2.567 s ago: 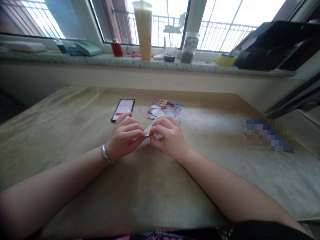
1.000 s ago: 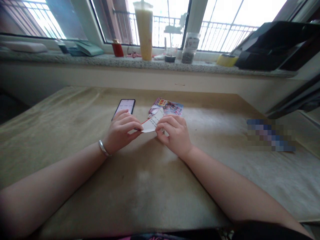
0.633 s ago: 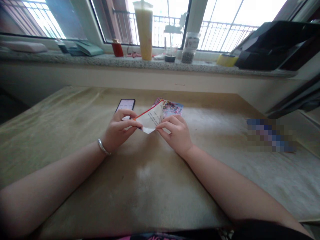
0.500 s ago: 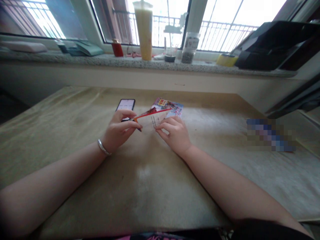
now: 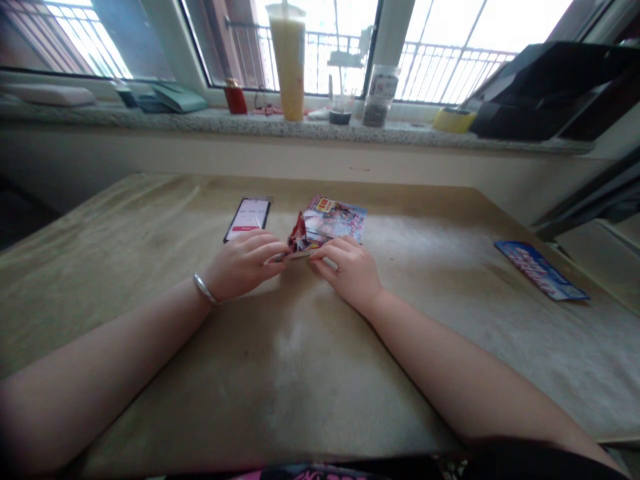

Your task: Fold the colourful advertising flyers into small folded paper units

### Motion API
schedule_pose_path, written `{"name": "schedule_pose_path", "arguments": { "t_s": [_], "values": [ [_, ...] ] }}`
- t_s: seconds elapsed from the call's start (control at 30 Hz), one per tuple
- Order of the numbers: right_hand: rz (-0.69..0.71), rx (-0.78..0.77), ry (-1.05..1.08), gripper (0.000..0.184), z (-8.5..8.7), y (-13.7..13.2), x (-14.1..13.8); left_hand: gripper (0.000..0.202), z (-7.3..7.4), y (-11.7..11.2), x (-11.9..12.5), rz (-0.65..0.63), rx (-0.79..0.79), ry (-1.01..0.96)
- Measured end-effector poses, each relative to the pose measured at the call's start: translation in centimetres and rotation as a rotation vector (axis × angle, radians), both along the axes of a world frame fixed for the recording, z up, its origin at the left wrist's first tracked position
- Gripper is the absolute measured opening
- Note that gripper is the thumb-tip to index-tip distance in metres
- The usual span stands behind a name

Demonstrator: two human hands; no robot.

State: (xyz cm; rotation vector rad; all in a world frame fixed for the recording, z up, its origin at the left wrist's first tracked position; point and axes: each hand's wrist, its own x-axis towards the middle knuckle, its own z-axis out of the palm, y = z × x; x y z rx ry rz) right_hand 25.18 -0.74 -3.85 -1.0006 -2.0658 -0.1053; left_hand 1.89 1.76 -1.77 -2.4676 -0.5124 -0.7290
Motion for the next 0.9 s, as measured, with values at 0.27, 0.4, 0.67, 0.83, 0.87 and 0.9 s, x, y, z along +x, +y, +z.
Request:
{"name": "schedule_pose_path", "arguments": {
  "t_s": [0.27, 0.4, 0.67, 0.83, 0.87, 0.9],
  "values": [
    [0.009, -0.029, -0.078, 0.008, -0.2, 0.4, -0.1, 0.014, 0.2, -0.2, 0.1, -0.097, -0.078, -0.016],
    [0.033, -0.061, -0.133, 0.008, -0.6, 0.6, 0.1, 0.03, 0.3, -0.1, -0.4, -0.081, 0.008, 0.154],
    [0.11, -0.097, -0.233, 0.011, -0.4, 0.8, 0.7, 0.025, 0.8, 0.1, -1.4, 0.118, -0.197, -0.003],
    [0.158, -0.078, -0.295, 0.014, -0.3, 0.9, 0.9, 0.035, -0.1, 0.4, -0.9, 0.347, -0.255, 0.018],
    [0.172, -0.077, -0.307, 0.015, -0.3, 1.0, 1.0, 0.036, -0.3, 0.3, -0.8, 0.383, -0.273, 0.02],
    [0.184, -0.079, -0.317, 0.015, -0.3, 1.0, 1.0, 0.037, -0.5, 0.3, -0.6, 0.417, -0.286, 0.013]
  ]
}}
